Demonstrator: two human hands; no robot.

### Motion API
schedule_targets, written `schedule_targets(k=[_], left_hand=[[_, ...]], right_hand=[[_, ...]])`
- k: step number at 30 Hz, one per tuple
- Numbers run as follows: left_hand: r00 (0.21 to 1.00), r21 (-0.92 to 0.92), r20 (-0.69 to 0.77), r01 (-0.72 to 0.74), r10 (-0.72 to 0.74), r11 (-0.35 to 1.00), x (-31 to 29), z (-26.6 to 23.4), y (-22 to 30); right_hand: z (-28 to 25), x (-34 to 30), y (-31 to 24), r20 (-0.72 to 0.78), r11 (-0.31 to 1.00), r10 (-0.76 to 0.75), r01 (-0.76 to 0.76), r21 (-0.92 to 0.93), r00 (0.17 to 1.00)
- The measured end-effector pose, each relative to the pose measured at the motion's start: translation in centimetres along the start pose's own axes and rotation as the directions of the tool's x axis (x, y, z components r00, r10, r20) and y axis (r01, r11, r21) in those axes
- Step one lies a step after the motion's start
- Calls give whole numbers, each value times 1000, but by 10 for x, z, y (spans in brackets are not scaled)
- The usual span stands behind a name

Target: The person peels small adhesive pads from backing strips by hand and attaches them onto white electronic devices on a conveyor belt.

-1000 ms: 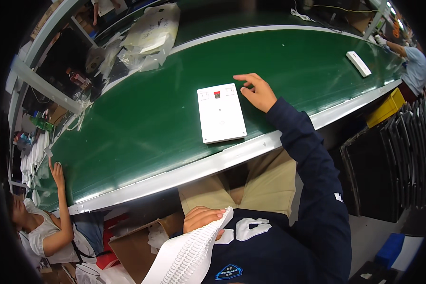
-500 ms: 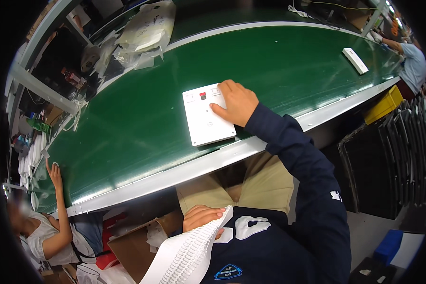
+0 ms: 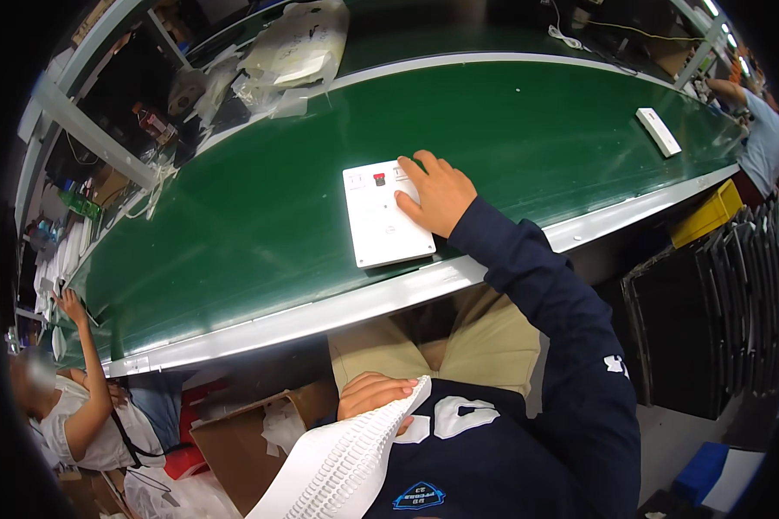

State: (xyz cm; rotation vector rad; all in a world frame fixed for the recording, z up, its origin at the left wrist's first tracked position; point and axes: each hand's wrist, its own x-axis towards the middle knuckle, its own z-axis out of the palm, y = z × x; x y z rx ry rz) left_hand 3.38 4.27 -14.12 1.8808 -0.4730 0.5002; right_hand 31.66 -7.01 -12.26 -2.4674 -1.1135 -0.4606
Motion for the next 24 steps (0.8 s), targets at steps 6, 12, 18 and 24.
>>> schedule_targets(k=[6,12,18,24], left_hand=[[1000,23,1,-31,31,999,2,0,3],[1000,27,-6,-1,1,1000,-7,-6,7],[1000,23,4,9,-9,1000,-10,-6,7],[1000,32,9,7,-7,999,-7,-3,7]], right_hand=[[4,4,1,-18,1000,-2,2,-4,1000],[6,7,5,43,997,-27,23,77,999],[14,25,10,310,706,245,-388,592,919],[32,70,4,511,768,224,-473,432,830]])
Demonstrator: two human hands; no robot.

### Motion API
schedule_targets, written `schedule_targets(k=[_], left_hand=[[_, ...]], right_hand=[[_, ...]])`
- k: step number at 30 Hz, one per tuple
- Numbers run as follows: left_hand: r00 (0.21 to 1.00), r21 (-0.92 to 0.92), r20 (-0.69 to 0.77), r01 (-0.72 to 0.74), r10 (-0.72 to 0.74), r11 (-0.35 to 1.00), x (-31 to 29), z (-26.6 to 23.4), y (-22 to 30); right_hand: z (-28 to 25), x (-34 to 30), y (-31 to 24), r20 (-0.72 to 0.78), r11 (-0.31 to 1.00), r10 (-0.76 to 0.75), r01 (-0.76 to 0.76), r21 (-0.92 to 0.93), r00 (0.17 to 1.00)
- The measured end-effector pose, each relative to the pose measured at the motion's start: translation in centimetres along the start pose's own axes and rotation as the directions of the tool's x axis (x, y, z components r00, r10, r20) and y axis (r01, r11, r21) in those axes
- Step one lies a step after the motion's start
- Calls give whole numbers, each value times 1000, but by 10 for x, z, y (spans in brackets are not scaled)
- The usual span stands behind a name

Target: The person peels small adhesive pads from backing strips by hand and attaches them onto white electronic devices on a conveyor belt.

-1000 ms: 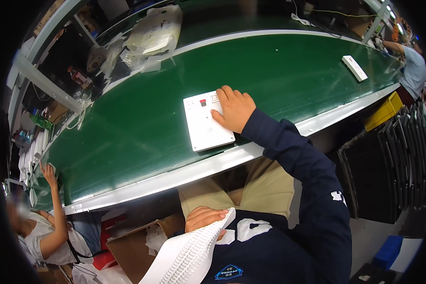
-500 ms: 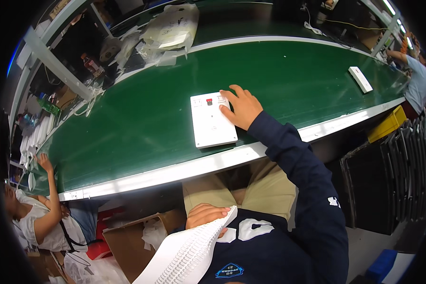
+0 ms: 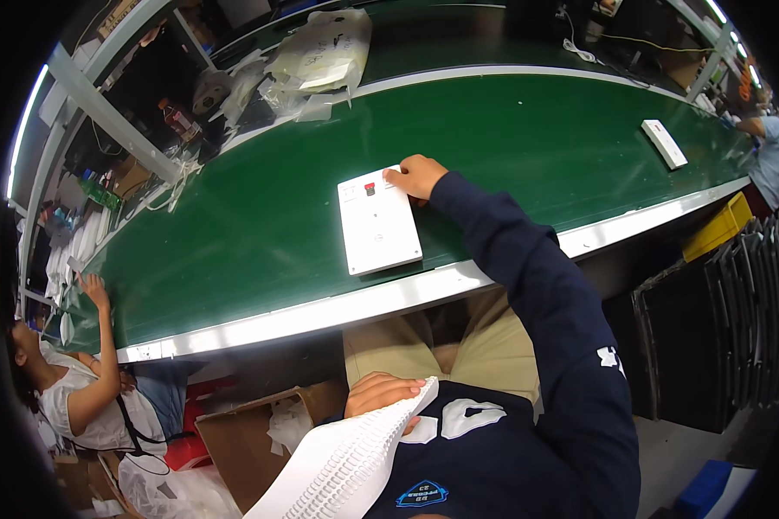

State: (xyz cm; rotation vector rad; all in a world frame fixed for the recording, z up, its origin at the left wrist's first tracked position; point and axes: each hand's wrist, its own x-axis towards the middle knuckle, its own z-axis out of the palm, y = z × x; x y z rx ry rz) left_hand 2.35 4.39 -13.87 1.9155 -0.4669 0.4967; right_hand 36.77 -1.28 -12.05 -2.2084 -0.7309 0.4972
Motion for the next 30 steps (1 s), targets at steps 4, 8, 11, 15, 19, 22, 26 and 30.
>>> schedule_targets(k=[4,8,11,15,19,22,26,30], left_hand=[[1000,20,-15,1,-1,1000,2,-3,3],[1000,28,13,25,-26,999,2,-4,3],[1000,56,6,21,-22,998,0,-5,8],[1000,39,-7,22,-22,999,0,0,6],[993,63,-109,-30,37,998,2,10,-4],[982,42,-155,-106,112,993,4,14,-18],[977,99,-212,1,20,995,1,12,-9],[977,166,-212,72,-36,983,-4,12,-9]], right_hand=[[12,15,-1,16,989,-52,49,142,999],[-1,14,11,27,861,-6,-8,508,1000],[-30,7,13,-61,823,-9,42,566,998],[-94,3,38,-85,844,-71,105,526,994],[-139,-11,70,-59,963,28,-11,269,998],[-148,-12,128,-173,992,-114,101,-80,978],[-121,-42,100,-377,785,-424,126,-606,823],[-67,-114,19,29,794,-596,595,-125,802]])
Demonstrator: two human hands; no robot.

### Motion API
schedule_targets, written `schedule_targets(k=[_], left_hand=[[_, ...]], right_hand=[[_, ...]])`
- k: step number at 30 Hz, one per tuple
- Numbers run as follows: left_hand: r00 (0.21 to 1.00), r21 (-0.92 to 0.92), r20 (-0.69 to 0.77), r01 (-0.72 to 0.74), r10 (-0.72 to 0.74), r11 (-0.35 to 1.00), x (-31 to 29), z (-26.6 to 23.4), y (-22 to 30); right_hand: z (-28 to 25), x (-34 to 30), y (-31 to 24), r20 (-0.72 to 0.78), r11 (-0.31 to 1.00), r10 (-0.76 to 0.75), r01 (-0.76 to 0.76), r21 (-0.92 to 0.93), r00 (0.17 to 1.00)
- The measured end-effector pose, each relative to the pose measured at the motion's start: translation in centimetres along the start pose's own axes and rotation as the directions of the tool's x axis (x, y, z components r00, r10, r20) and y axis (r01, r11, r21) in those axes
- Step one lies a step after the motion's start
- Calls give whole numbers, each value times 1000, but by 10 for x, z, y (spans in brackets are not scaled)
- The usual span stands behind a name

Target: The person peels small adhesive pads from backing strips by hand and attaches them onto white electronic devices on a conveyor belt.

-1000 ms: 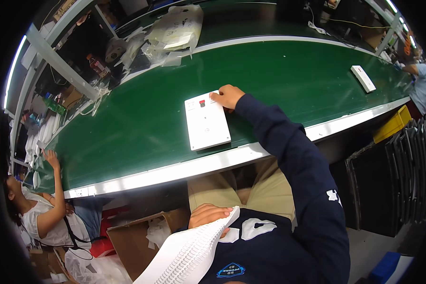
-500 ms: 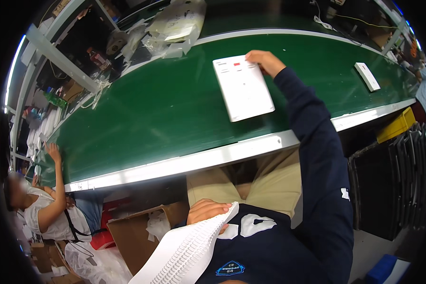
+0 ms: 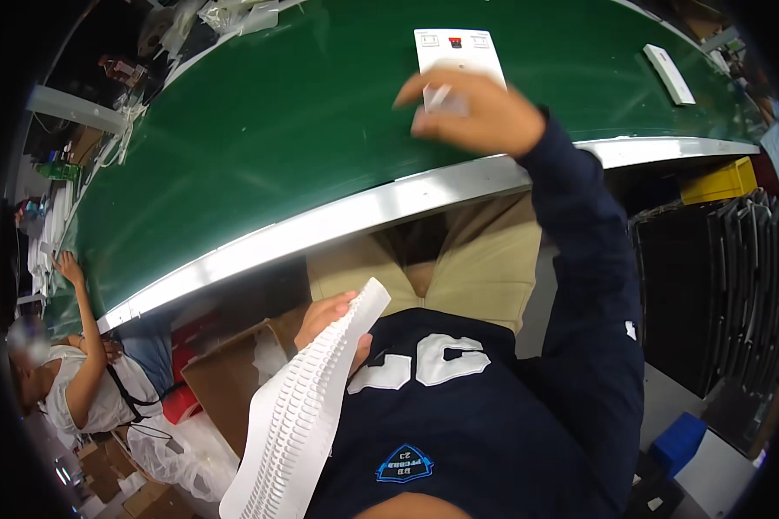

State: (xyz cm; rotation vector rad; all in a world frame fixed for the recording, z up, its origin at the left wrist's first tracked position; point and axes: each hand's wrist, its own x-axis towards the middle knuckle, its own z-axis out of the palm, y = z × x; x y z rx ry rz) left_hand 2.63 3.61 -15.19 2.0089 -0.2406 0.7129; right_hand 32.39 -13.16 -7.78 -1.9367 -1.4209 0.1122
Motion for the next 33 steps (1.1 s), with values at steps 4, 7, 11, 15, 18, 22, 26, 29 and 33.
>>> schedule_targets(k=[4,7,11,15,18,22,26,29,33], left_hand=[[1000,39,-10,26,-25,999,3,3,7],[996,10,-39,75,-75,997,5,8,12],[982,-12,-61,176,-176,984,2,10,16],[984,28,49,167,-168,986,-2,5,14],[982,52,79,168,-172,984,2,6,14],[975,-11,-36,219,-219,976,-2,7,14],[977,-19,33,211,-210,977,0,8,14],[980,-2,36,194,-194,981,1,8,14],[989,32,51,135,-137,990,1,9,11]], right_hand=[[56,-29,-68,214,836,-254,103,539,943],[79,-42,-74,153,800,-232,99,592,961],[93,-45,-81,99,731,-235,109,673,967],[102,-49,-91,3,756,-234,180,630,972],[102,-48,-89,-6,765,-251,203,611,968],[103,-48,-94,-51,768,-242,224,600,969],[108,-48,-101,-144,789,-299,329,519,943],[104,-51,-104,-122,828,-328,347,440,937],[104,-54,-107,-142,854,-355,382,354,924]])
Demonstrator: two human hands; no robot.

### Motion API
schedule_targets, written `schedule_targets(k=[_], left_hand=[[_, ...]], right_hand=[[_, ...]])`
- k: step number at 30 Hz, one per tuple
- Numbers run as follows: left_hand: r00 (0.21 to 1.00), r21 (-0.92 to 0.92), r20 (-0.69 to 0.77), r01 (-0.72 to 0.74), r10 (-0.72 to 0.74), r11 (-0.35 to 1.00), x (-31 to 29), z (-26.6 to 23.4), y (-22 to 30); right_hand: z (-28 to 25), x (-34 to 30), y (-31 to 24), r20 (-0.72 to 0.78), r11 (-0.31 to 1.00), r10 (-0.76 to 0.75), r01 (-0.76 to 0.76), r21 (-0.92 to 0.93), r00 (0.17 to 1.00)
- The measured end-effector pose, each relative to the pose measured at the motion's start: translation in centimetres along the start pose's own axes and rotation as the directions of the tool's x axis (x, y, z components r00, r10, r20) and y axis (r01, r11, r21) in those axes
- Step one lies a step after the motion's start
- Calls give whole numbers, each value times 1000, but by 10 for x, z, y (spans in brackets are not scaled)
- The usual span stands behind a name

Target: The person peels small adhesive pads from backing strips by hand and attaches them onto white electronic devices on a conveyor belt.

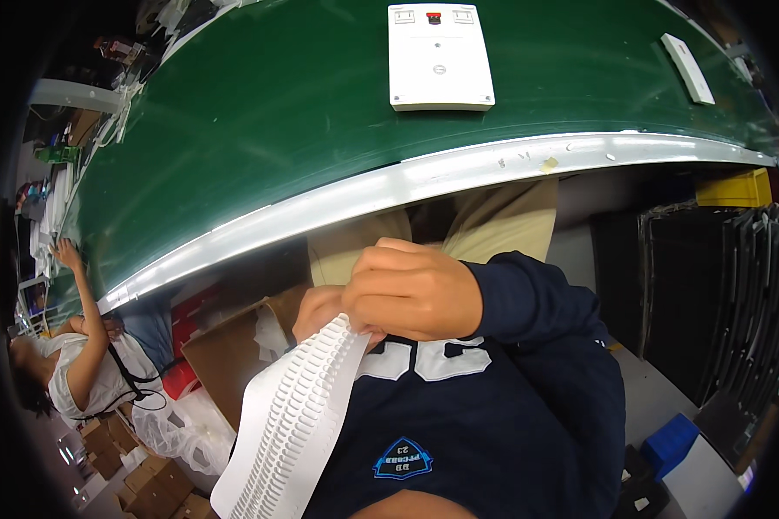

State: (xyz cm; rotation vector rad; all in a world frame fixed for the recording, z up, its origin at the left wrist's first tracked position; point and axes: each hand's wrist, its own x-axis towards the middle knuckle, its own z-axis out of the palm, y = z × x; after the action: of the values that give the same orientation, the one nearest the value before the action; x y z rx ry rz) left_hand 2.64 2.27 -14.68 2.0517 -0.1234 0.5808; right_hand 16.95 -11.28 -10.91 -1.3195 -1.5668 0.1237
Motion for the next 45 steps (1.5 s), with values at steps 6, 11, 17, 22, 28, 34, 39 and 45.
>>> schedule_targets(k=[6,11,17,22,28,34,39,45], left_hand=[[987,4,-160,-9,9,1000,8,6,3],[988,1,-137,-70,70,998,7,3,-2],[990,-31,-126,-70,65,997,11,-2,3],[977,-21,-158,-150,145,988,2,-7,-4],[957,34,-270,-103,109,994,-1,-5,-8],[944,122,-324,-28,66,992,1,-18,-11],[952,-6,-294,-88,82,996,-5,-9,-10],[954,-30,-277,-125,112,992,-7,-8,-12]], right_hand=[[-1,2,1,27,996,-67,68,-55,997],[-7,6,3,115,993,-104,110,-52,988],[-10,15,-5,118,959,-175,196,-204,977],[-2,20,-14,134,913,-255,284,-294,958],[14,22,-24,68,924,-104,122,-361,992],[-4,32,-28,-58,989,26,-34,-142,998],[-47,64,41,-368,796,311,-452,-403,876],[-37,62,97,-398,729,392,-544,-415,830]])
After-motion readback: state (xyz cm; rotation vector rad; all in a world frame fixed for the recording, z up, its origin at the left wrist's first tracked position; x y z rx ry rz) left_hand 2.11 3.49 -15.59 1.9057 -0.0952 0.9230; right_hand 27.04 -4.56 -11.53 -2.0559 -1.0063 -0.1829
